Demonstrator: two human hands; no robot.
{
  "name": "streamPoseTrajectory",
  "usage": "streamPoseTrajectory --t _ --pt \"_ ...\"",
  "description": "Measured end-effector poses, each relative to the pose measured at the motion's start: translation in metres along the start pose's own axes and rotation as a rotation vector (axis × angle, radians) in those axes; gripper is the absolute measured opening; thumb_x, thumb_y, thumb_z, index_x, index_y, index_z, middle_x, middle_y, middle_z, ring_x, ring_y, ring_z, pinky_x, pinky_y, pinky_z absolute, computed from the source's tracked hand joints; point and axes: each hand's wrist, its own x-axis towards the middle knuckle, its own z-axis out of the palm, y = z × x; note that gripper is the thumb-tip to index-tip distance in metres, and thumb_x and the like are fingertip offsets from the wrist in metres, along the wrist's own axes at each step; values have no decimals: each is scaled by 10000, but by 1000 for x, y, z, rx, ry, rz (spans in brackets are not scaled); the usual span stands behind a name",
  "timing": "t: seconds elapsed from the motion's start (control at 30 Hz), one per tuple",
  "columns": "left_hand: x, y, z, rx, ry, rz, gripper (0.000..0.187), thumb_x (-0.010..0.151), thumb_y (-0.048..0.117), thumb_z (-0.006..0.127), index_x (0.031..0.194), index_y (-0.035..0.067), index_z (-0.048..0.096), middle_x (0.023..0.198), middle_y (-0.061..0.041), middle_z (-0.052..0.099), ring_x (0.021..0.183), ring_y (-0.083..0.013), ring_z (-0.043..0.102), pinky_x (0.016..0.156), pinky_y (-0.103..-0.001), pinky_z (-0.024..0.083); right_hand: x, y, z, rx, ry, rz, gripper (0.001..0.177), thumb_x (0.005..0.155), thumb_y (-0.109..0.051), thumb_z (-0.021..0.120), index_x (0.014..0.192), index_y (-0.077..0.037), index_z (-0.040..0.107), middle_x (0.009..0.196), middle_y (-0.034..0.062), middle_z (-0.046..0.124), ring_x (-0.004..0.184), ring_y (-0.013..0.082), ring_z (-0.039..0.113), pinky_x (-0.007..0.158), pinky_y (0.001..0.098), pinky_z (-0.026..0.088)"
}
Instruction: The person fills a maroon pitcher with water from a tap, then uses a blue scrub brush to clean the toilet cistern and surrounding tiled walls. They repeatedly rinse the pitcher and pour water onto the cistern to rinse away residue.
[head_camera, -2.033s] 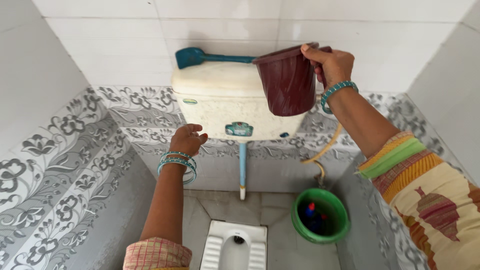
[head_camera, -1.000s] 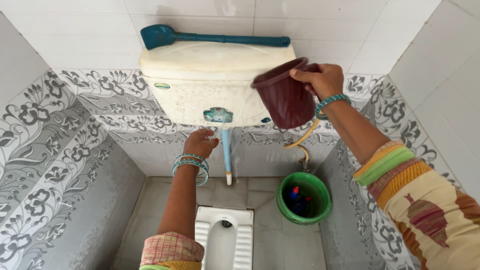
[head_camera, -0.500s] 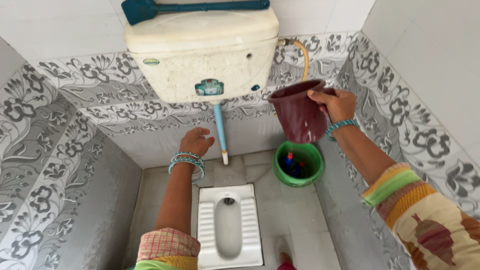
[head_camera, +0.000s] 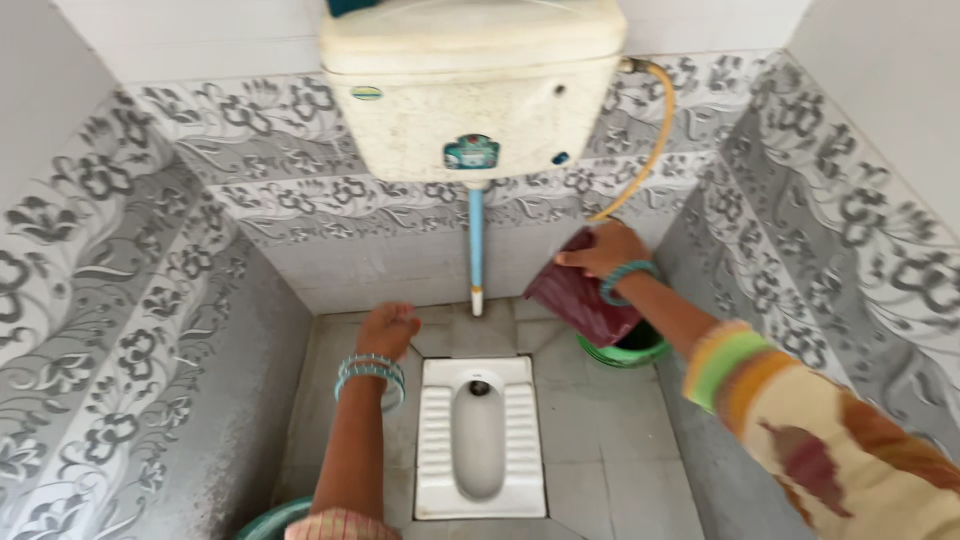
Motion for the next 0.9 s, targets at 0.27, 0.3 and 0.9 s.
streamPoseTrajectory --t 0.27,0.3,0.9 --pt "-18 -29 -48 -20 108 -128 368 859 165 731 1223 115 708 1037 -71 744 846 -160 669 711 -342 563 56 -212 37 -165 214 -376 616 717 -586 849 955 -33 722 995 224 723 935 391 694 813 496 569" --pt "-25 -30 -52 -31 131 -160 363 863 172 733 1222 120 714 1058 -57 747 860 -148 669 725 -338 567 58 -229 31 -135 281 -394 609 721 -579 855 957 -34 717 965 229 727 899 391 699 776 499 574" --pt "-97 -92 -24 -51 207 -238 393 902 128 671 1295 119 686 1144 -58 765 903 -165 710 806 -339 595 -37 -94 85 945 126 -254 324 712 -216 906 886 16 763 810 73 770 686 134 697 634 255 565"
